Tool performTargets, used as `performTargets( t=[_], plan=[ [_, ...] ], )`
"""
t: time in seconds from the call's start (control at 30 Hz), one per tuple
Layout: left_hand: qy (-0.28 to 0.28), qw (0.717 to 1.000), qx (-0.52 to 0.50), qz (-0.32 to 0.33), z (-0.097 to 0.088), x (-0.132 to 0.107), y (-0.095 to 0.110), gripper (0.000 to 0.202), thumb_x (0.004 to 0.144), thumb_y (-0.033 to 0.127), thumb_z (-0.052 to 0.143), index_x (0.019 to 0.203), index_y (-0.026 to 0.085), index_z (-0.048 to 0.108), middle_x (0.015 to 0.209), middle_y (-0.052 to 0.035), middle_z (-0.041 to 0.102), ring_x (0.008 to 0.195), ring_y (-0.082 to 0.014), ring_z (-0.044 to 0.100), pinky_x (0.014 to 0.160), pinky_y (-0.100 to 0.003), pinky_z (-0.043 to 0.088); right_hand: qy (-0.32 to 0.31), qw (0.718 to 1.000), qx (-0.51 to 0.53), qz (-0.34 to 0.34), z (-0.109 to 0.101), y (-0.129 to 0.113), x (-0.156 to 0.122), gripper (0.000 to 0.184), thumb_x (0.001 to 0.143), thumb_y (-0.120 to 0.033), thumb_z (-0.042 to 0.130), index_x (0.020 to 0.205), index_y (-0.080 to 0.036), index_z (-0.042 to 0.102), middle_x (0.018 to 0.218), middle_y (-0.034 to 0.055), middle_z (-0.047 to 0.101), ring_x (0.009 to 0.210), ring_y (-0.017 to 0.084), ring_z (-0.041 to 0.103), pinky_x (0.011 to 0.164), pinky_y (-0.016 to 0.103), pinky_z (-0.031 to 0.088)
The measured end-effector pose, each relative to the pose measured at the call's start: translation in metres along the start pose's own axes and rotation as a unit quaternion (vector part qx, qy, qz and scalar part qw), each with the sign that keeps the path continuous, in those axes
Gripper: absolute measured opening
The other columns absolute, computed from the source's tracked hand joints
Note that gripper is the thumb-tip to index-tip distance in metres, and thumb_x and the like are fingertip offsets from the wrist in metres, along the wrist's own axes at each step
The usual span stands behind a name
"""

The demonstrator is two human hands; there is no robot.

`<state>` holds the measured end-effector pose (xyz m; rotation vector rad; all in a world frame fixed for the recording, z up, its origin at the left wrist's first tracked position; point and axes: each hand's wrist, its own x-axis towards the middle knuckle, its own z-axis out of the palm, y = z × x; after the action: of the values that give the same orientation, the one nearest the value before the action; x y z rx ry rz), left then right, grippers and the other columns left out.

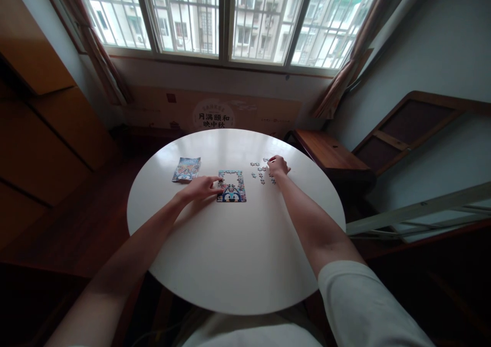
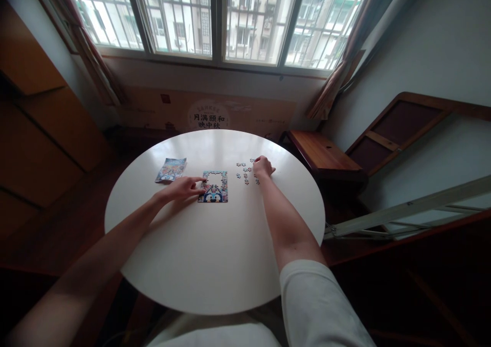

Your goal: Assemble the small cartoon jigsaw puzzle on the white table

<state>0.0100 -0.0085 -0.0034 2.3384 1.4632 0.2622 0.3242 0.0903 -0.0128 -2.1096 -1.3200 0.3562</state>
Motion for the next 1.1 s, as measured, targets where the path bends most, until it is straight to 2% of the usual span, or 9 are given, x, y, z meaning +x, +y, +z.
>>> performTargets(
  t=[0.1, 0.2, 0.3, 0.4, 0.6, 0.77, 0.93, 1.1],
  plan=[
    [0.001, 1.000, 0.006, -0.006, 0.000, 0.000, 0.001, 0.062, 0.088, 0.056, 0.059, 0.137, 0.017, 0.062, 0.070, -0.0007, 0.067, 0.062, -0.0167, 0.057, 0.059, -0.025, 0.030, -0.021, 0.987, 0.154, -0.032, 0.002, -0.009, -0.015, 0.004, 0.080, -0.023, 0.068, 0.084, -0.021, 0.068, 0.089, 0.0035, 0.072, 0.079, 0.018, 0.066, 0.081, 0.035, 0.050],
    [0.005, 1.000, 0.009, -0.007, 0.000, -0.001, 0.002, 0.061, 0.088, 0.055, 0.058, 0.137, 0.018, 0.063, 0.069, -0.0005, 0.066, 0.062, -0.0163, 0.056, 0.059, -0.025, 0.030, -0.059, 0.951, 0.299, -0.049, 0.007, -0.018, -0.039, 0.015, 0.074, -0.028, 0.075, 0.083, -0.019, 0.067, 0.083, 0.0044, 0.072, 0.069, 0.015, 0.063, 0.065, 0.029, 0.051],
    [0.006, 1.000, 0.009, -0.005, 0.000, -0.001, 0.003, 0.061, 0.088, 0.055, 0.058, 0.136, 0.018, 0.063, 0.068, -0.0005, 0.066, 0.061, -0.0162, 0.056, 0.058, -0.025, 0.029, -0.126, 0.918, 0.367, -0.079, 0.013, -0.021, -0.065, 0.025, 0.068, -0.033, 0.080, 0.084, -0.018, 0.069, 0.076, 0.0051, 0.072, 0.063, 0.014, 0.060, 0.060, 0.028, 0.051],
    [0.004, 1.000, 0.008, -0.003, -0.001, -0.001, 0.003, 0.062, 0.088, 0.056, 0.058, 0.137, 0.018, 0.063, 0.068, -0.0005, 0.065, 0.061, -0.0164, 0.055, 0.058, -0.025, 0.029, -0.167, 0.902, 0.381, -0.114, 0.018, -0.018, -0.086, 0.035, 0.065, -0.038, 0.081, 0.092, -0.018, 0.073, 0.075, 0.0052, 0.072, 0.063, 0.014, 0.059, 0.059, 0.028, 0.051],
    [0.003, 1.000, 0.013, -0.002, 0.002, 0.002, 0.000, 0.064, 0.087, 0.057, 0.057, 0.138, 0.018, 0.062, 0.067, -0.0003, 0.065, 0.061, -0.0169, 0.056, 0.058, -0.025, 0.030, -0.166, 0.889, 0.380, -0.194, 0.030, -0.003, -0.101, 0.038, 0.063, -0.050, 0.079, 0.085, -0.019, 0.075, 0.068, 0.0022, 0.068, 0.062, 0.015, 0.059, 0.060, 0.028, 0.049],
    [0.004, 1.000, 0.015, 0.002, 0.003, 0.002, -0.003, 0.064, 0.087, 0.058, 0.057, 0.137, 0.019, 0.062, 0.069, -0.0009, 0.066, 0.062, -0.0171, 0.057, 0.059, -0.025, 0.030, -0.153, 0.897, 0.344, -0.232, 0.034, 0.001, -0.103, 0.027, 0.071, -0.040, 0.072, 0.085, -0.019, 0.076, 0.070, 0.0024, 0.070, 0.060, 0.013, 0.058, 0.059, 0.027, 0.048],
    [0.004, 1.000, 0.012, 0.001, 0.002, 0.002, -0.001, 0.064, 0.087, 0.058, 0.058, 0.137, 0.019, 0.062, 0.068, -0.0008, 0.066, 0.062, -0.0170, 0.056, 0.058, -0.025, 0.031, -0.146, 0.908, 0.313, -0.235, 0.033, 0.000, -0.106, 0.019, 0.075, -0.030, 0.068, 0.088, -0.019, 0.076, 0.075, 0.0033, 0.073, 0.066, 0.015, 0.064, 0.063, 0.027, 0.051],
    [0.006, 1.000, 0.010, -0.002, 0.002, 0.002, 0.000, 0.064, 0.087, 0.058, 0.058, 0.137, 0.019, 0.063, 0.066, -0.0002, 0.064, 0.060, -0.0167, 0.055, 0.059, -0.025, 0.031, -0.170, 0.894, 0.345, -0.229, 0.032, 0.000, -0.107, 0.015, 0.074, -0.028, 0.072, 0.086, -0.019, 0.074, 0.078, 0.0048, 0.075, 0.073, 0.018, 0.070, 0.067, 0.029, 0.055]
  ],
)
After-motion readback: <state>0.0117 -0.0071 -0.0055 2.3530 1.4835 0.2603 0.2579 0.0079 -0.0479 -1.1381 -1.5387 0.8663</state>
